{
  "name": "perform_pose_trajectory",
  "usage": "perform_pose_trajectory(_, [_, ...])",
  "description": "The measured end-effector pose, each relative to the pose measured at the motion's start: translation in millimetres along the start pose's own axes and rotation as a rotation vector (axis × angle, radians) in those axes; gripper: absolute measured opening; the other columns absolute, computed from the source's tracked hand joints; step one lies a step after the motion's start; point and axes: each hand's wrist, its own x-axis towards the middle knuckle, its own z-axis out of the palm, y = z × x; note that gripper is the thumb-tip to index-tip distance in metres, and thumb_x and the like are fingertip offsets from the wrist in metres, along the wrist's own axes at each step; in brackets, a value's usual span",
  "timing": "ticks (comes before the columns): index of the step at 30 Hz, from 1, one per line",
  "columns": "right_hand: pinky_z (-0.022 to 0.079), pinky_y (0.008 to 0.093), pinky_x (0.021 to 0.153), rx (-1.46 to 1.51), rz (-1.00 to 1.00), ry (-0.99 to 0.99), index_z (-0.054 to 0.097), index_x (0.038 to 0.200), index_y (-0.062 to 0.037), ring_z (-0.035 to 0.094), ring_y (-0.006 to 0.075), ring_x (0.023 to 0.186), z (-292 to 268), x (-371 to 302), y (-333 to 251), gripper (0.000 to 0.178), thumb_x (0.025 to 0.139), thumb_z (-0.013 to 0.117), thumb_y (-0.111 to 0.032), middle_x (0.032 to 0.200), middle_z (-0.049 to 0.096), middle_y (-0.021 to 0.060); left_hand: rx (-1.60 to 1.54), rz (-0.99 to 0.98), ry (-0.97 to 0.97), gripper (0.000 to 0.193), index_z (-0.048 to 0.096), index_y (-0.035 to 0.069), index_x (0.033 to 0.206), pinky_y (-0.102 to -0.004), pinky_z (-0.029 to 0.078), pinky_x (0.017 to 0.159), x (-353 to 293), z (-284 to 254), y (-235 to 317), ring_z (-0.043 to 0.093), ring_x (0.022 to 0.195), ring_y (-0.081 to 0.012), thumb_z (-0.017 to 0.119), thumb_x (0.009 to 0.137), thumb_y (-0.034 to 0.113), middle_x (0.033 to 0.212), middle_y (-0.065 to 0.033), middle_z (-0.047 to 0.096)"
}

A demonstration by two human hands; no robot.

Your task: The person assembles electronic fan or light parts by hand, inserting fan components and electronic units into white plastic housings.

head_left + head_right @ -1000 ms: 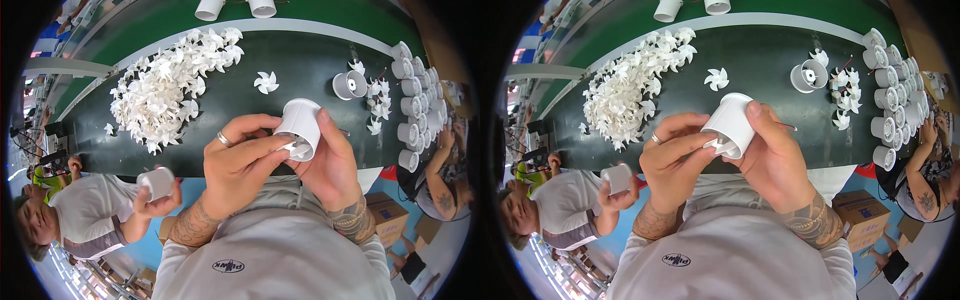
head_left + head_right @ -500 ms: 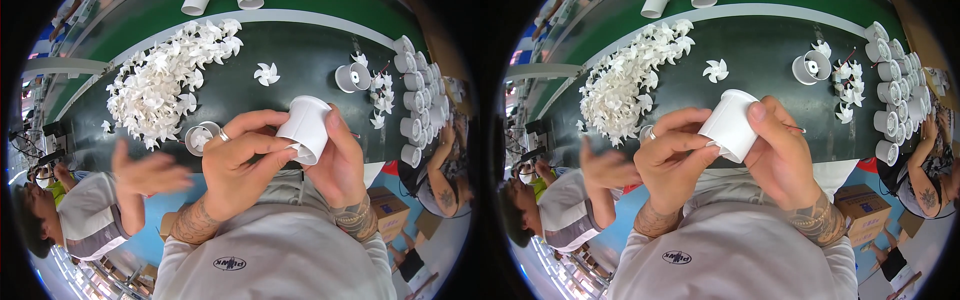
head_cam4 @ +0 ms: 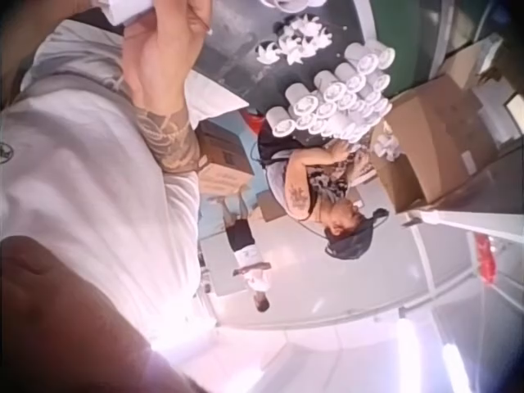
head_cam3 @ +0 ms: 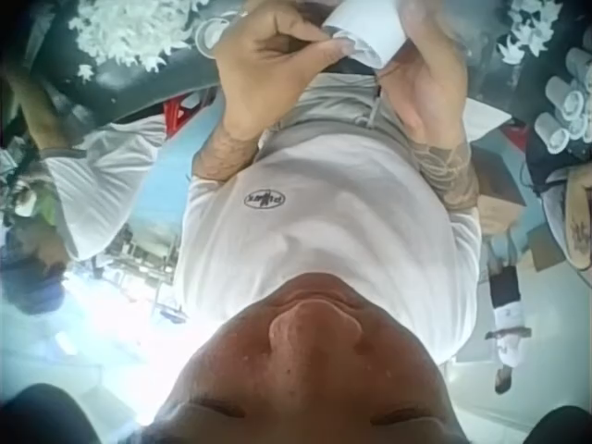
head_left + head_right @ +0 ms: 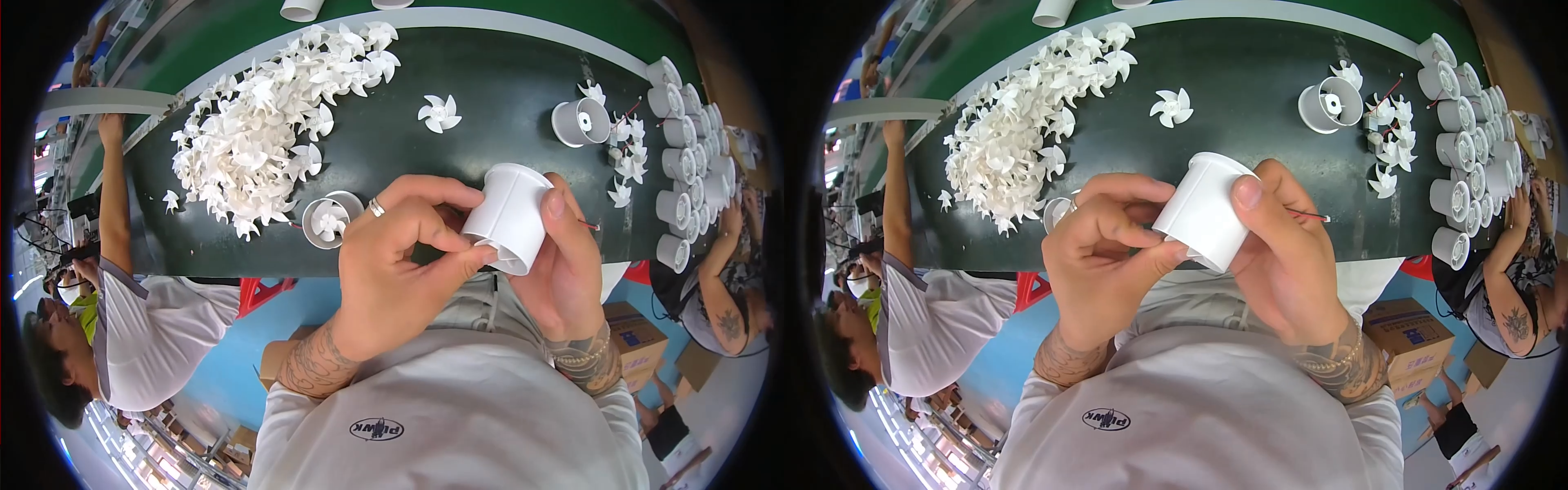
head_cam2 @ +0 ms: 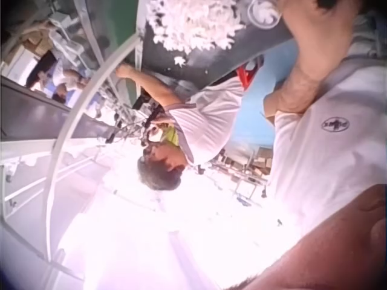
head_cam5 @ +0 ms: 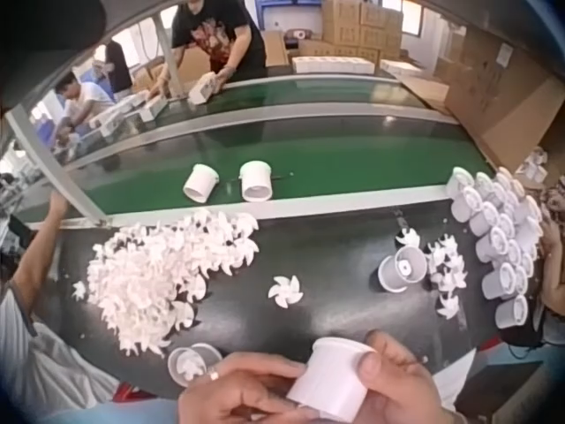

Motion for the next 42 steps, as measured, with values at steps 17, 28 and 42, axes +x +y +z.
perform_pose_trajectory(17, [0.053,0.0417,0.089,0.059,0.102,0.123,0.052,0.125,0.0013,0.064,0.0276,0.102,24,11,0,0.051,0.102,0.044,-0.043,0.115,0.062,0.0168,0.135,-0.12,-0.127,0.04,0.055,-0.002,0.1,-0.03,0.055,0.084,15,-6,-2,0.065,0.101,-0.0189,0.082,0.071,-0.003,0.115,-0.0166,0.062])
perform_pose_trajectory(28, [0.051,0.0312,0.071,-0.199,-0.034,0.149,0.062,0.104,-0.0038,0.06,0.0146,0.086,-14,0,10,0.025,0.097,0.058,-0.028,0.096,0.062,0.0063,0.036,-0.059,-0.214,0.048,0.06,0.0,0.116,-0.038,0.05,0.094,18,0,-19,0.061,0.107,-0.0259,0.082,0.075,0.012,0.119,-0.0148,0.06])
perform_pose_trajectory(42, [0.058,0.0393,0.063,0.256,-0.216,0.157,0.06,0.092,-0.0003,0.066,0.0249,0.079,-18,-41,16,0.022,0.087,0.07,-0.019,0.086,0.063,0.0121,0.591,-0.125,-0.554,0.041,0.067,-0.005,0.115,-0.0336,0.053,0.078,21,22,8,0.065,0.088,-0.0206,0.079,0.082,0.016,0.103,-0.0195,0.071])
